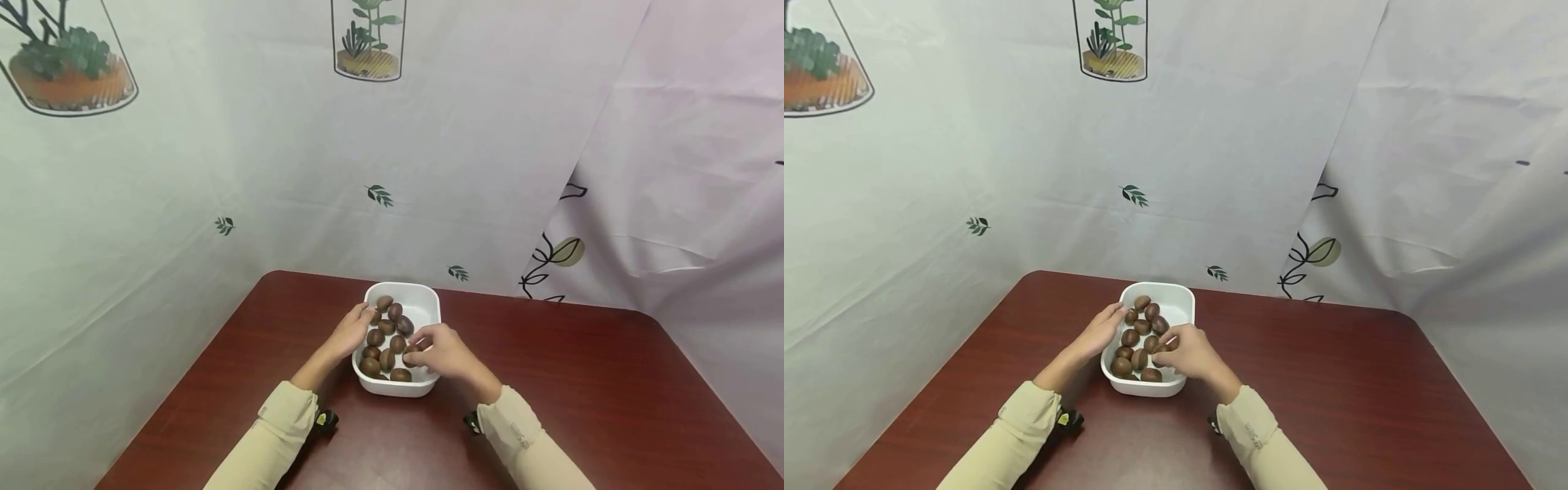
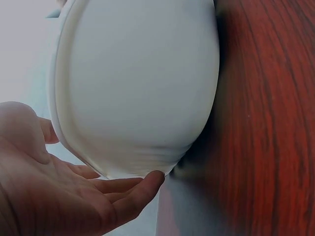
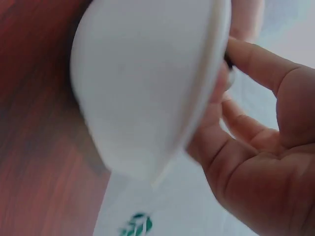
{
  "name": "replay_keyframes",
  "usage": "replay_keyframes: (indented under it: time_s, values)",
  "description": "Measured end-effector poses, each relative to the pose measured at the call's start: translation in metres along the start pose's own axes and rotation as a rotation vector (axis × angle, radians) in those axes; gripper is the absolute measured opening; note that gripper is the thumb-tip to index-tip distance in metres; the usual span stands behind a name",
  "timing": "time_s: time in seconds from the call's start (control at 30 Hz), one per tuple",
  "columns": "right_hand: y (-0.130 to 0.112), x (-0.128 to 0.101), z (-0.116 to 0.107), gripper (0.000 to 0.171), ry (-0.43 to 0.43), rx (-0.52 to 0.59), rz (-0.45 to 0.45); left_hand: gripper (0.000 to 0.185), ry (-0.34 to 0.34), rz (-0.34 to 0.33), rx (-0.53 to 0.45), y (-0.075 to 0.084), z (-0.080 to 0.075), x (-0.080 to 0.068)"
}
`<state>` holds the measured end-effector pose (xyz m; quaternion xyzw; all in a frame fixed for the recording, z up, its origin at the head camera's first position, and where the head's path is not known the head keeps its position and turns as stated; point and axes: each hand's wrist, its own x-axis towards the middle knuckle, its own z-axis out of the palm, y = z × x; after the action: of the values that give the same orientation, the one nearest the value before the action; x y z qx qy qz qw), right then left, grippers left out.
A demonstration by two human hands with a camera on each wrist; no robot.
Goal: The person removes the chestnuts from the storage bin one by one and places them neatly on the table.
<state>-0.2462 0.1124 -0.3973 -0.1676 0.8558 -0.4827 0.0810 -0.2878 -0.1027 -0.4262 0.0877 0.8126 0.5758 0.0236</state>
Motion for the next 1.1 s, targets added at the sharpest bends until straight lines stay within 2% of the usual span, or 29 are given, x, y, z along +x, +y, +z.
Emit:
replay_keyframes:
  time_s: [0.17,0.27,0.43,0.67,0.9,1.1]
  values:
    - [0.013,-0.013,-0.028,0.029,0.057,0.081,-0.007,0.046,-0.042,0.041,-0.041,-0.002,-0.001,0.001]
    - [0.024,-0.018,-0.044,0.030,0.096,0.090,-0.011,0.045,-0.051,0.057,-0.050,-0.003,-0.003,0.002]
    - [0.043,-0.022,-0.061,0.027,0.148,0.106,0.056,0.042,-0.048,0.045,-0.053,-0.003,-0.003,0.000]
    - [0.062,-0.019,-0.061,0.031,0.150,0.141,0.158,0.041,-0.043,0.050,-0.054,-0.001,-0.002,-0.001]
    - [0.078,-0.014,-0.055,0.027,0.170,0.130,0.204,0.039,-0.060,0.058,-0.071,-0.003,-0.001,-0.001]
    - [0.082,-0.013,-0.052,0.022,0.213,0.082,0.227,0.038,-0.036,0.051,-0.069,-0.003,0.001,0.001]
